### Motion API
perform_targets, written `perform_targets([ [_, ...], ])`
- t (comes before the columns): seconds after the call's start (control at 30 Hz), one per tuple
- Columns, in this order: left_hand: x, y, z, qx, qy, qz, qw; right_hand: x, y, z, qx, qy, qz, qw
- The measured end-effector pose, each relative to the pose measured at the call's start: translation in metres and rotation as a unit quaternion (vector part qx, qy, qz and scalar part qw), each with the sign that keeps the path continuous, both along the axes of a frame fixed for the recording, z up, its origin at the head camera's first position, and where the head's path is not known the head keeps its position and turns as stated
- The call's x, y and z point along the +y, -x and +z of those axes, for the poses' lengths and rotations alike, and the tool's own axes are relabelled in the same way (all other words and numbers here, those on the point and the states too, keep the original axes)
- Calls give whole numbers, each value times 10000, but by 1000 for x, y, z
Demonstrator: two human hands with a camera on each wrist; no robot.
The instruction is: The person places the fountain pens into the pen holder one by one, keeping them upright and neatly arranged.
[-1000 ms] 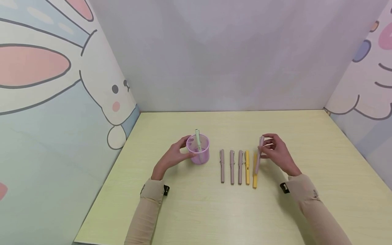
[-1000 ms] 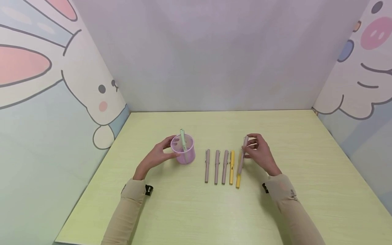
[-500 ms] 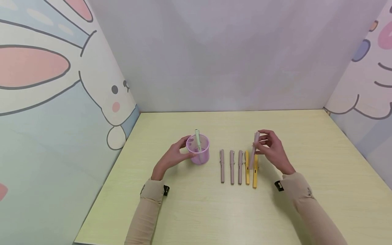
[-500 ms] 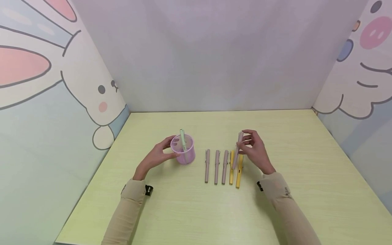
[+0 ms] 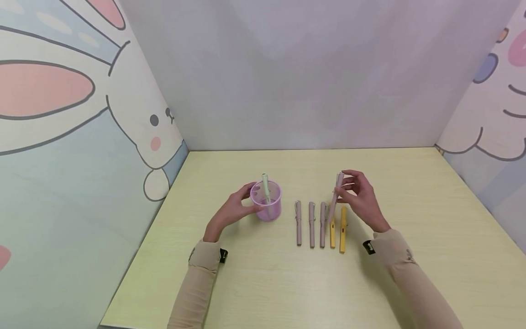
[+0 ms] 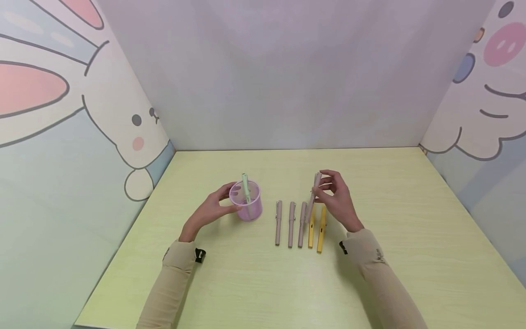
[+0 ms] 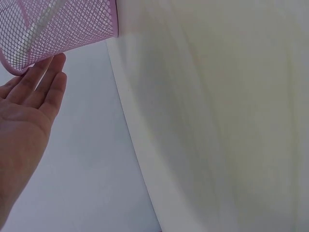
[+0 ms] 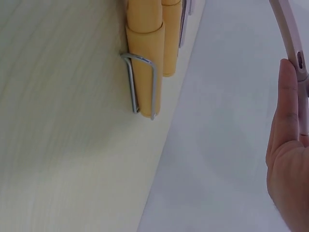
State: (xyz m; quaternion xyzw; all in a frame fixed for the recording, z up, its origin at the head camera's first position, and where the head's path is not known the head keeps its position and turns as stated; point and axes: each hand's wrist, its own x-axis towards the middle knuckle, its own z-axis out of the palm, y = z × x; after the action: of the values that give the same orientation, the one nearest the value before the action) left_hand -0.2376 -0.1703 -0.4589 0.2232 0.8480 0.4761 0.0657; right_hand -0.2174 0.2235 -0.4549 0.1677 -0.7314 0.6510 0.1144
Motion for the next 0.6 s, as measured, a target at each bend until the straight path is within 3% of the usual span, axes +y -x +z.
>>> perform_targets([
  [0.23, 0, -1, 1, -60, 21, 42, 10000, -7, 3, 0, 68, 20, 15, 10000],
  [0.6, 0, 0, 0, -57, 33, 36, 10000, -19, 11, -1, 183, 460, 195, 9986],
])
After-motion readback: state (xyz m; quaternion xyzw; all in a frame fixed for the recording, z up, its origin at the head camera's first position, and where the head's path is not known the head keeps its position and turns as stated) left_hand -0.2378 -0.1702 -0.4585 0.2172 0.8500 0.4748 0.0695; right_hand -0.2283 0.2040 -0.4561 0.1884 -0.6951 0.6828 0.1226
